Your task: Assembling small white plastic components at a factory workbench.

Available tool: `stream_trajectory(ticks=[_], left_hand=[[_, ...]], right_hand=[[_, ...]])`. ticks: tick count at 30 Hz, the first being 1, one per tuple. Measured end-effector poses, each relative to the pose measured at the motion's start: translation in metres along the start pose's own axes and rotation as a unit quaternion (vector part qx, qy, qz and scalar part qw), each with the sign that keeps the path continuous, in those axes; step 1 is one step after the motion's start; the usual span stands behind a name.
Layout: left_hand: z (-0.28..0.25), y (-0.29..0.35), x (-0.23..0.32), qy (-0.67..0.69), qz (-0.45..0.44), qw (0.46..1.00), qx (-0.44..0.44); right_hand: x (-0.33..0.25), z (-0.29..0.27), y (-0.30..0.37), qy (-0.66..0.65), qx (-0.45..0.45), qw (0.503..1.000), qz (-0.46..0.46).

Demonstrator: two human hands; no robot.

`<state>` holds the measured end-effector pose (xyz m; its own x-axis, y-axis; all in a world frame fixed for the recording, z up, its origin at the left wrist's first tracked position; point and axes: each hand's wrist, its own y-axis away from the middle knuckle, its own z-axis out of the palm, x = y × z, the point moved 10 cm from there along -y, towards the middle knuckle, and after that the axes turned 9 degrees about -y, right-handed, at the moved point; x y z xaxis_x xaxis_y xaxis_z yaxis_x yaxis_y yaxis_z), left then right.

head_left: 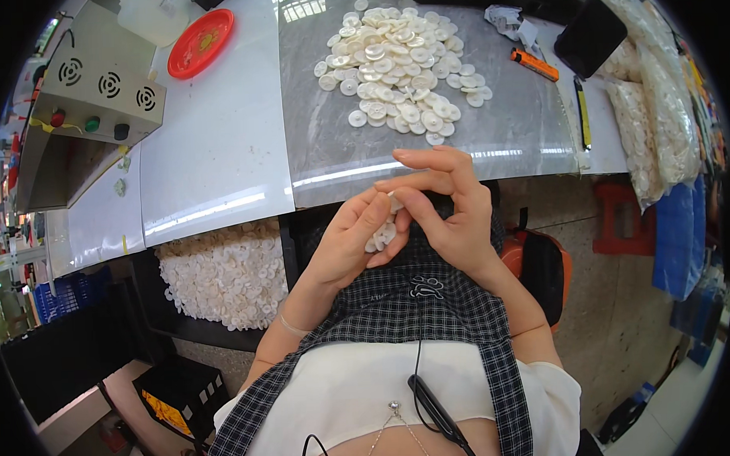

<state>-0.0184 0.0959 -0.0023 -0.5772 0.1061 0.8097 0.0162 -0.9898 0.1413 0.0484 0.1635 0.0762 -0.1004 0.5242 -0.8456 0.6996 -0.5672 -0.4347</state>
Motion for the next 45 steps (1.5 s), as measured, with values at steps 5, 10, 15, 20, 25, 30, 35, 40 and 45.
stream_trajectory(ticks=[5,10,15,20,25,30,35,40,45], left_hand=[[0.001,-0.003,-0.003,0.121,-0.011,0.992,-0.026],[-0.004,-0.005,0.005,0.126,0.002,0.992,-0.022],[-0.001,-0.005,0.008,0.114,0.011,0.993,-0.026],[0.001,-0.003,0.008,0.117,0.027,0.991,-0.053],[-0.001,-0.002,0.008,0.146,0.036,0.987,-0.054],[0.005,-0.002,0.013,0.126,0.048,0.986,-0.102],[-0.013,-0.004,0.014,0.034,0.047,0.997,0.047],[-0.012,-0.003,0.011,-0.052,0.059,0.996,0.051],[0.011,-0.005,-0.007,0.015,-0.019,0.999,-0.027]], right_hand=[[0.014,-0.022,-0.003,-0.012,0.097,0.995,0.012],[0.017,-0.04,-0.008,0.195,0.132,0.972,-0.015],[0.025,-0.023,-0.008,0.183,0.073,0.98,-0.037],[0.02,-0.01,-0.009,0.167,0.021,0.984,-0.052],[0.018,-0.005,-0.005,0.181,-0.006,0.982,-0.057],[0.014,-0.003,0.003,0.169,-0.017,0.981,-0.088],[0.01,-0.002,0.009,0.116,-0.007,0.988,-0.1],[0.028,-0.022,0.009,-0.072,0.09,0.992,0.05],[0.015,-0.009,0.005,-0.035,0.031,0.999,0.005]])
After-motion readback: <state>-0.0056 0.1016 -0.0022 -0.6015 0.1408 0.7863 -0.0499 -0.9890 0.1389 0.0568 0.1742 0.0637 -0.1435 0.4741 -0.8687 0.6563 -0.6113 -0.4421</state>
